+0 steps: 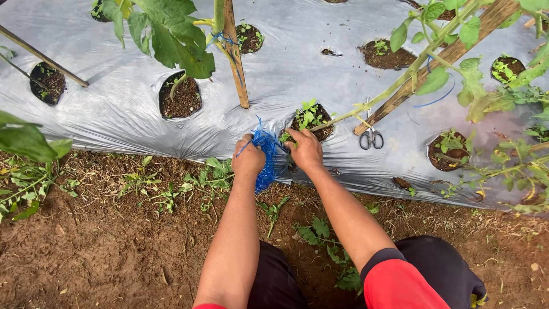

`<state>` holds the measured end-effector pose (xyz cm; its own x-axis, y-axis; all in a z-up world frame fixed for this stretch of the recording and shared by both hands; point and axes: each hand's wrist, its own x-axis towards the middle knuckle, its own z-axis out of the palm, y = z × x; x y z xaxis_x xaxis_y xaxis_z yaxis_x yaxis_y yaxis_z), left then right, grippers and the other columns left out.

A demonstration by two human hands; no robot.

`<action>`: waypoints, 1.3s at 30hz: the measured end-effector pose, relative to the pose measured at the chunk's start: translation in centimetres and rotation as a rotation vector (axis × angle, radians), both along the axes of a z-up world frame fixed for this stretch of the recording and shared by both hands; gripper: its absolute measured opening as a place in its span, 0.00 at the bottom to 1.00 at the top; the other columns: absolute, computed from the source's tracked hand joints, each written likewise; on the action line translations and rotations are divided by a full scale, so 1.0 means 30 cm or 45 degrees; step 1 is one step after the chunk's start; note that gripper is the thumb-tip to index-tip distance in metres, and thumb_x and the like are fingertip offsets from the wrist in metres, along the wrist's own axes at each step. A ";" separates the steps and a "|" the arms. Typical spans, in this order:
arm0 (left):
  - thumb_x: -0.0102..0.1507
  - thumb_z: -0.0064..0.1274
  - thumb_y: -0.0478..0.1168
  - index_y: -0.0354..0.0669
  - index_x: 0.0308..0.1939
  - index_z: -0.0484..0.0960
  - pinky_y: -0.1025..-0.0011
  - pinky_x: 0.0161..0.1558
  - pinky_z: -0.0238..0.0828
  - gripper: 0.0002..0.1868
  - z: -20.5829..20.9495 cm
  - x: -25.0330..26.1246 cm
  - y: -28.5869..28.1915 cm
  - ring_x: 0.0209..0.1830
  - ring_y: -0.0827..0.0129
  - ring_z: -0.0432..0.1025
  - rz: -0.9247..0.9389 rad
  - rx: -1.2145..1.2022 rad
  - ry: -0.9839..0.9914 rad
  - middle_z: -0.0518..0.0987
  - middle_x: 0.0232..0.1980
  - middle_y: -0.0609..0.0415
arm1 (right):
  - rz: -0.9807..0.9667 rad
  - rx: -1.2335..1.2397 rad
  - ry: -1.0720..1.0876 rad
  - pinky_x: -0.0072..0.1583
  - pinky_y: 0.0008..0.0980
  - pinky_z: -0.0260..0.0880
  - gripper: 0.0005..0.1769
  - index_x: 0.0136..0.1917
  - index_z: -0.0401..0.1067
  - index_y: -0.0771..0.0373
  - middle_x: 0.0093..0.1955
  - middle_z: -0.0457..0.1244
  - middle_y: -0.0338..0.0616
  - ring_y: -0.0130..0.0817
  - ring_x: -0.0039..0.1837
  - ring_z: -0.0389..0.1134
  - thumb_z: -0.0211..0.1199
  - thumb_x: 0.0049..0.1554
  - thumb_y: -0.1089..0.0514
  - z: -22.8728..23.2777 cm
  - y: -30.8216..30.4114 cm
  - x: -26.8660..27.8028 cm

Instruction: The person prunes tomato plants using shears and ties them to bamboo stakes with blue string. They cut off lower leaves and branches, then wrap the blue string around the plant stem and stake to secure it.

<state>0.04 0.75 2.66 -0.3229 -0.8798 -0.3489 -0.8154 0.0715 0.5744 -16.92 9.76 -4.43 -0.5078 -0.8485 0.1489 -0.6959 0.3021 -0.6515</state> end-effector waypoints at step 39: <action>0.64 0.52 0.37 0.46 0.63 0.74 0.49 0.58 0.73 0.22 -0.177 -0.192 -0.025 0.59 0.40 0.73 -0.014 -0.218 0.409 0.76 0.52 0.40 | 0.052 0.457 0.411 0.51 0.57 0.79 0.28 0.67 0.67 0.68 0.58 0.63 0.61 0.59 0.59 0.70 0.72 0.56 0.59 -0.069 -0.277 -0.259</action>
